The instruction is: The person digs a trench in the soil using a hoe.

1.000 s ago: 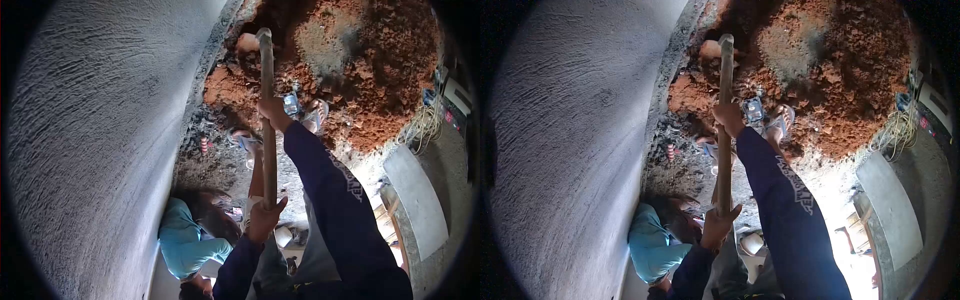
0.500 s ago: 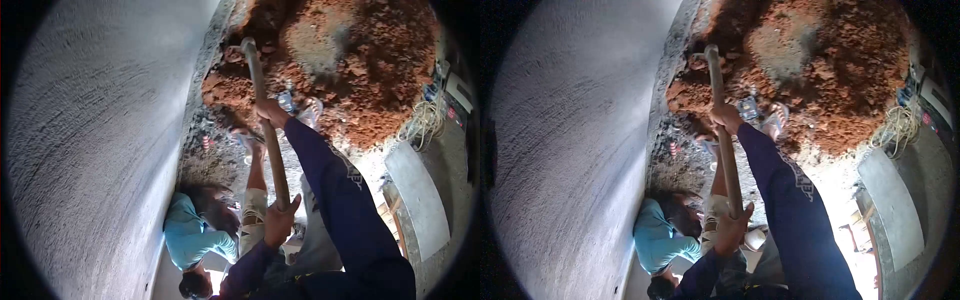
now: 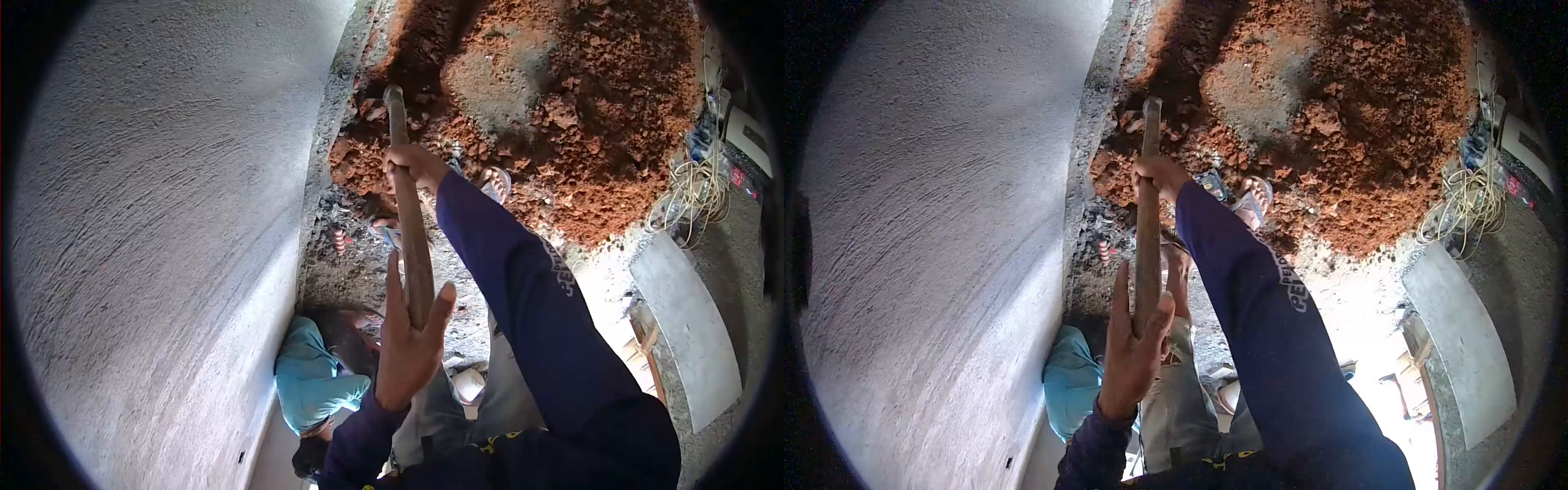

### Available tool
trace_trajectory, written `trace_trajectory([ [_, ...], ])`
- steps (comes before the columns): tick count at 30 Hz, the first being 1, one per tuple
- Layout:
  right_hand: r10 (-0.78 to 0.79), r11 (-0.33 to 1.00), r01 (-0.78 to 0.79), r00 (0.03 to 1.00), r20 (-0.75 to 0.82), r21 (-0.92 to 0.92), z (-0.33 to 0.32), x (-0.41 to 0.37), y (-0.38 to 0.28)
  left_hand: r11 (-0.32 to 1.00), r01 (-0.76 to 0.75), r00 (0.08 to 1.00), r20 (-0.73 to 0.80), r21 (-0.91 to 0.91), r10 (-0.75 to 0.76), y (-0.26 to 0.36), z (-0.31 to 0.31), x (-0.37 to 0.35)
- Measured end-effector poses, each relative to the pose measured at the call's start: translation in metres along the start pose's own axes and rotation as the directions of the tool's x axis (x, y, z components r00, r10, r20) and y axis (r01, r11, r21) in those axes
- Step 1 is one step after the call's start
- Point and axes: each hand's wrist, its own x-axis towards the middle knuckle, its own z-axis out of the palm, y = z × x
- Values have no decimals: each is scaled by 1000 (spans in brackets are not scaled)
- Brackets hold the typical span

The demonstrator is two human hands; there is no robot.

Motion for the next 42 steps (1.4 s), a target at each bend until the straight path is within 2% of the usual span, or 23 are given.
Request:
trace_trajectory([
  [2,244,964,-245,970,20,106,2,10,-11,999,-25,1000,16,-38,25,29,0,-9],
  [7,209,973,-202,976,-58,107,4,-41,-45,988,-125,979,174,91,107,94,15,-44],
  [9,229,895,-279,957,180,349,-19,-64,-44,981,-161,961,242,107,132,107,27,-65],
  [10,77,898,-127,988,134,422,-28,-93,-37,942,-271,930,306,199,203,109,35,-78],
  [11,-216,937,258,958,-189,237,17,-193,-66,881,-388,884,382,271,271,110,43,-92],
  [13,-63,709,34,998,15,704,-39,-190,-26,902,-356,854,477,245,208,126,55,-121],
  [15,-243,803,250,966,-87,541,-32,-262,-26,871,-267,742,665,412,-88,146,55,-144],
  [17,-414,832,429,902,-121,350,-32,-313,-15,844,-396,653,757,361,-17,147,45,-165],
  [20,-121,496,211,977,-173,842,-50,-348,13,817,-528,579,802,234,145,140,4,-184],
  [21,-115,495,207,978,-173,844,-38,-356,18,786,-554,608,778,275,156,132,-14,-188],
  [23,-15,675,487,760,-650,554,0,-377,17,596,-573,753,649,563,111,112,-54,-190],
  [25,-72,689,642,523,-849,336,55,-373,8,267,-408,911,407,873,60,76,-78,-172],
  [26,-78,675,637,564,-822,372,49,-358,33,150,-276,961,270,950,57,45,-86,-144],
  [27,-63,590,705,526,-848,393,36,-332,71,58,-415,816,343,908,465,-31,-112,-101],
  [28,-85,659,660,543,-835,362,32,-315,76,138,-260,923,204,956,327,-110,-131,-45],
  [30,-57,742,575,565,-823,343,30,-316,106,29,-456,682,328,890,654,-156,-131,30],
  [32,-124,696,565,703,-700,443,-8,-303,112,371,-534,823,369,760,431,-214,-135,92],
  [34,-296,591,730,592,-749,343,-34,-316,138,282,-725,623,423,628,658,-240,-120,111],
  [35,-391,682,719,514,-763,134,-32,-345,124,391,-684,708,432,615,559,-262,-102,116],
  [36,-508,623,771,269,-818,-134,-23,-356,98,490,-622,781,434,611,450,-282,-84,120],
  [37,-586,559,725,3,-810,-402,-14,-367,73,497,-732,673,379,466,635,-268,-75,110],
  [38,-270,518,854,224,-936,55,-24,-379,57,511,-740,653,287,437,701,-242,-60,87],
  [42,-254,673,733,355,-900,99,20,-344,12,604,-533,837,265,593,478,-241,-75,23],
])
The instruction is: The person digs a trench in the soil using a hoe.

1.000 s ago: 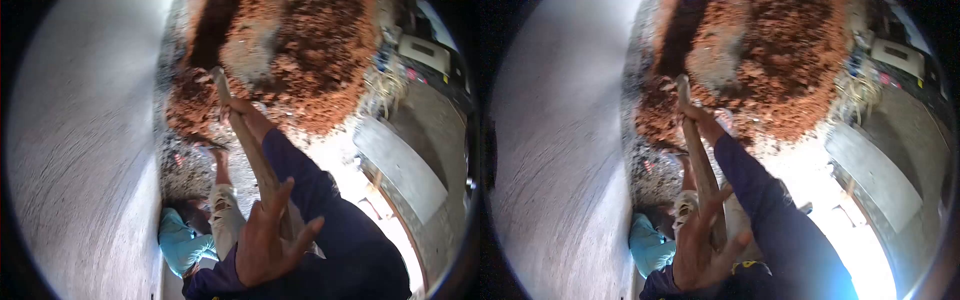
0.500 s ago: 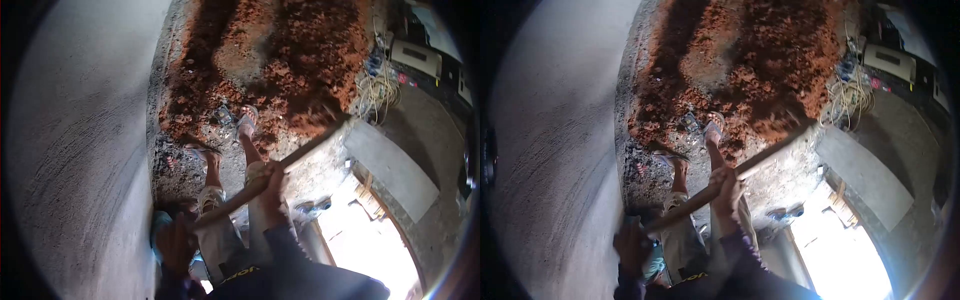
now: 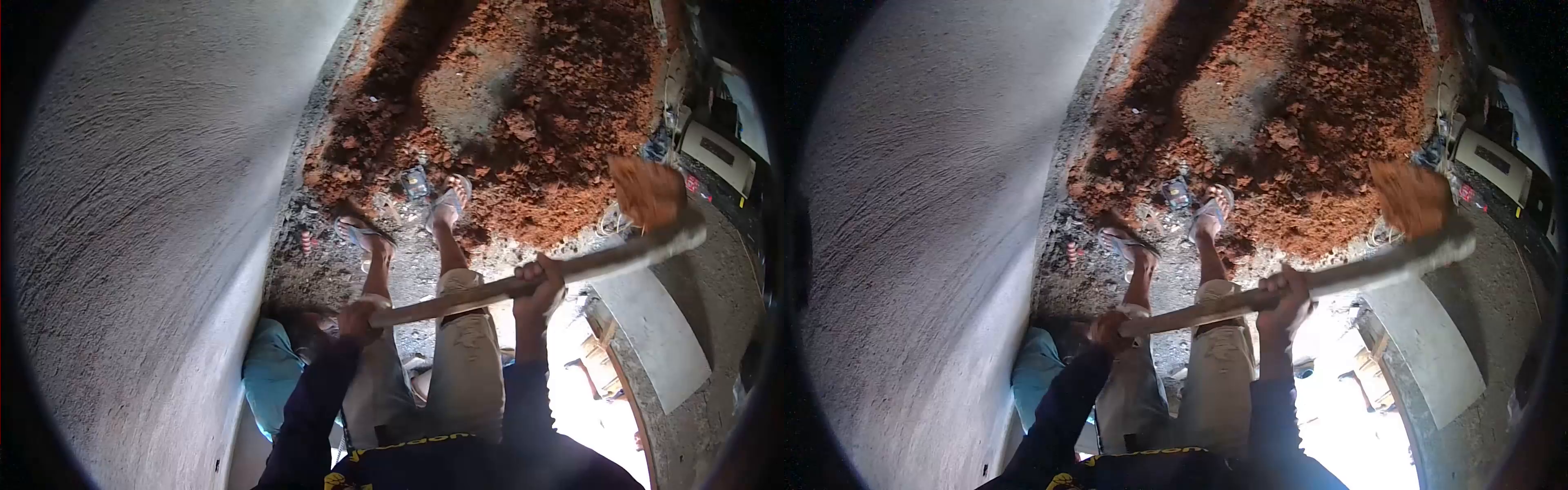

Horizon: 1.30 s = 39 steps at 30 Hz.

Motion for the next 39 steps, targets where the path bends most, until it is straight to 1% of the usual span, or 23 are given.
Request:
trace_trajectory([
  [3,76,994,-58,979,190,-95,50,-5,8,995,84,990,-110,-57,-90,4,-2,-19],
  [4,-23,993,68,919,393,-100,63,-3,5,990,100,981,-159,-99,-115,9,0,-21],
  [7,-267,910,415,626,733,-23,111,7,-29,948,96,989,-83,-303,-126,24,11,35],
  [8,-299,892,444,428,853,90,136,9,-54,964,-34,998,-66,-264,17,35,-3,71],
  [9,-370,796,605,476,798,8,156,5,-79,959,-165,986,-47,-229,159,50,-23,115],
  [10,-469,666,746,390,793,27,179,10,-101,938,-346,936,-77,-37,342,61,-37,155],
  [12,-580,409,903,150,801,128,235,31,-126,938,-243,970,-71,-247,232,66,-43,224],
  [14,-587,278,946,30,809,167,283,67,-109,872,-294,954,-174,-390,244,31,-38,298],
  [15,-562,276,950,38,826,144,299,92,-76,855,-279,954,-231,-438,193,28,-50,325],
  [18,-372,528,846,313,874,-78,308,191,94,913,132,991,77,-387,-111,-60,-26,301],
  [20,-15,821,476,569,822,-315,275,265,251,786,591,775,398,-182,-491,-115,15,196],
  [22,433,868,-67,589,682,-492,217,310,384,718,627,777,306,-303,-550,-89,27,105],
  [23,470,849,-166,670,574,-502,197,289,421,697,609,793,255,-379,-554,-73,23,88],
  [25,546,744,-177,717,434,-644,211,286,427,518,755,653,393,-403,-647,-50,22,85],
  [27,507,683,26,703,499,-730,220,240,364,728,642,764,274,-240,-583,-21,12,88],
  [29,509,642,-178,826,241,-746,233,194,342,726,602,798,219,-332,-562,-33,17,76],
  [30,523,697,-166,784,335,-698,217,199,357,724,578,813,191,-376,-550,-39,20,71],
  [31,530,747,-166,733,425,-644,202,201,371,622,754,654,337,-214,-677,-51,32,53],
  [33,632,630,-255,717,293,-733,229,219,365,620,673,727,209,-404,-654,-44,26,67],
  [34,568,737,-82,614,548,-671,221,218,359,581,668,721,210,-466,-660,-22,10,64],
  [35,582,726,-106,620,526,-679,212,197,354,534,675,703,223,-509,-675,-4,-9,62],
  [37,617,569,-218,751,237,-793,225,160,345,768,538,838,120,-348,-532,-5,-8,48],
  [39,661,668,-213,610,437,-713,193,173,374,261,833,496,449,-488,-743,36,-38,66],
])
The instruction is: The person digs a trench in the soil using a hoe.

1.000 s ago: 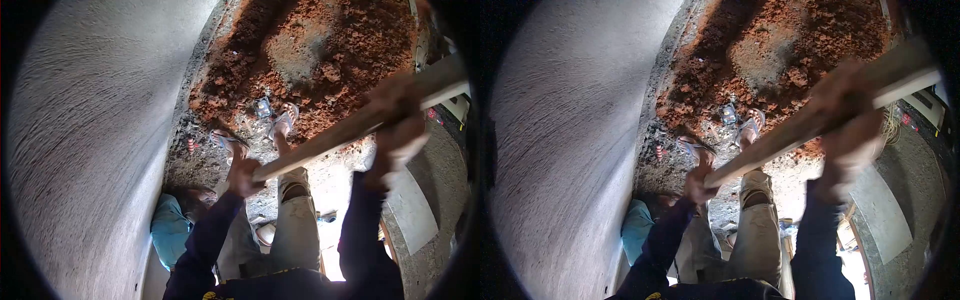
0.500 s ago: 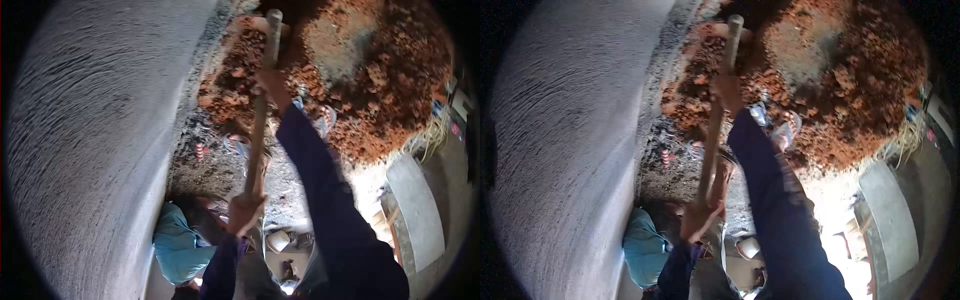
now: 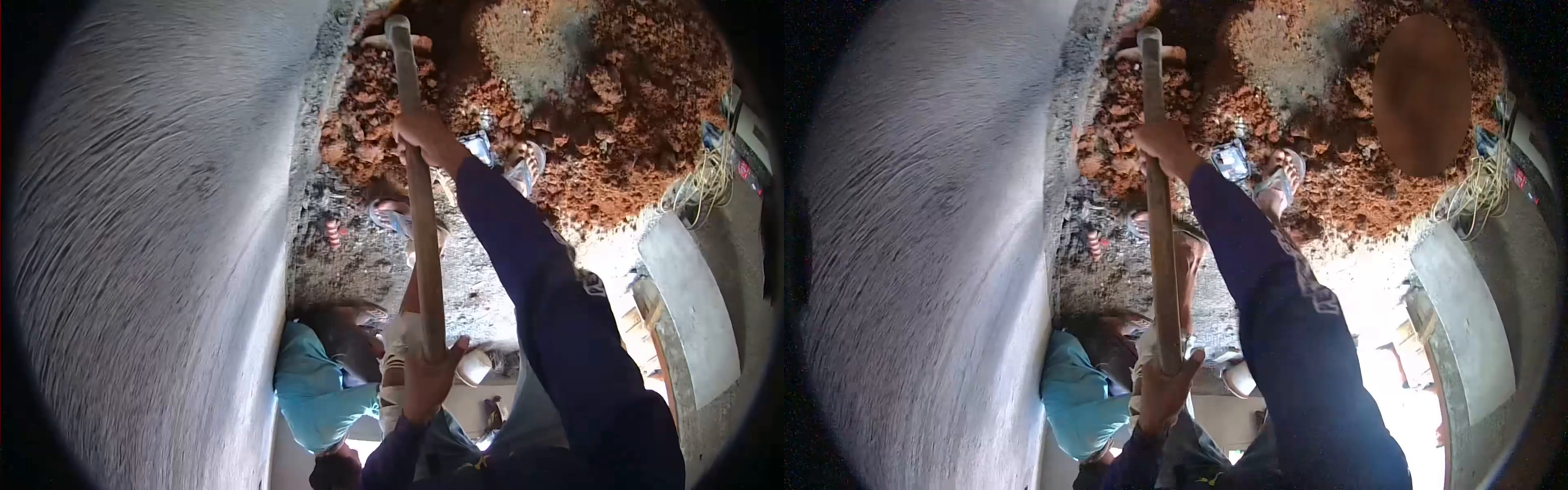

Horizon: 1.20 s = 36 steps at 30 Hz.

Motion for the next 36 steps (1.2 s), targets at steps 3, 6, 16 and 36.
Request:
trace_trajectory([
  [3,-78,981,62,993,-85,-185,15,10,-16,988,-88,995,-43,129,94,-18,-8,-10],
  [6,198,974,-207,974,-107,-86,20,-34,-32,825,-463,851,-99,323,516,-19,-2,-19],
  [16,144,959,-173,979,141,223,-13,-19,-78,805,-582,810,1,118,586,94,9,-94],
  [36,32,570,171,973,-230,803,-219,-389,-72,471,-837,486,774,278,407,127,16,-310],
])
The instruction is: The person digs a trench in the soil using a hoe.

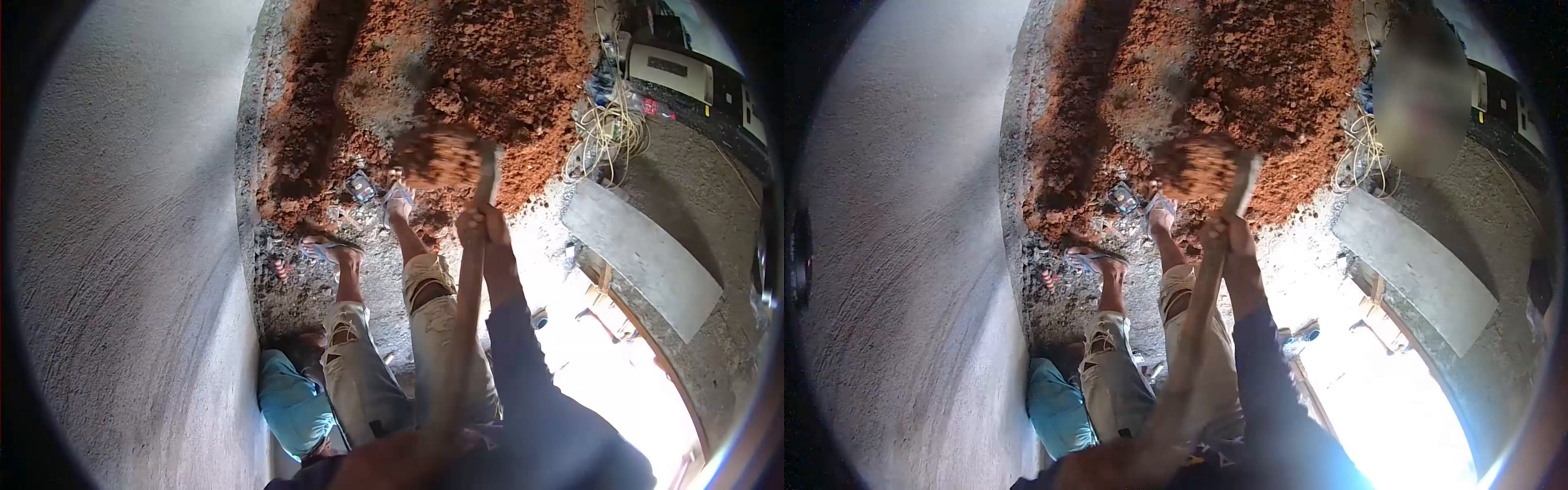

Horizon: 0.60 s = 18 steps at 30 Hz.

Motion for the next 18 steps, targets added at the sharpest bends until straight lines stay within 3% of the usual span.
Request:
trace_trajectory([
  [1,5,1000,-5,1000,-5,1,3,-13,7,993,44,999,-22,106,-42,-27,-15,-14],
  [3,-319,943,333,909,-268,6,14,-37,29,942,140,990,-65,304,-126,-80,-36,-32],
  [5,-479,872,488,828,-292,-48,-2,-39,57,737,411,905,-142,537,-401,-112,-42,-2],
  [6,-541,833,550,792,-284,-53,-6,-35,70,510,561,762,-164,652,-627,-149,-47,23],
  [7,-477,864,502,787,-390,-43,-25,-12,82,563,403,915,-321,722,-243,-238,-38,24],
  [8,-439,892,450,848,-298,-35,-46,6,84,390,421,907,-367,819,-207,-320,-34,39],
  [9,-760,580,656,649,-31,-483,-74,7,94,493,399,910,-266,773,-318,-402,-35,63],
  [10,-812,508,694,584,-14,-511,-73,9,86,739,273,937,-345,617,-58,-392,-39,96],
  [11,-857,432,724,515,4,-538,-70,10,79,702,196,919,-378,685,112,-443,-31,115],
  [12,-670,738,631,646,-367,-237,-51,0,64,751,215,920,-389,624,60,-424,-33,141],
  [13,-790,611,737,591,-163,-289,-43,-6,57,842,254,918,-393,477,-54,-431,-28,169],
  [14,-855,483,807,519,19,-339,-48,-35,57,850,319,916,-367,419,-163,-439,10,160],
  [15,-760,642,723,644,-88,-257,-53,-69,48,845,389,902,-336,366,-270,-447,47,151],
  [16,-665,746,657,739,-109,-106,-49,-69,34,830,353,918,-332,431,-218,-429,42,144],
  [17,-716,695,710,698,-10,-114,-50,-67,31,809,317,931,-326,495,-165,-410,38,138],
  [18,-740,673,698,637,-216,-245,-16,-73,51,877,199,919,-395,437,-12,-398,52,101],
])
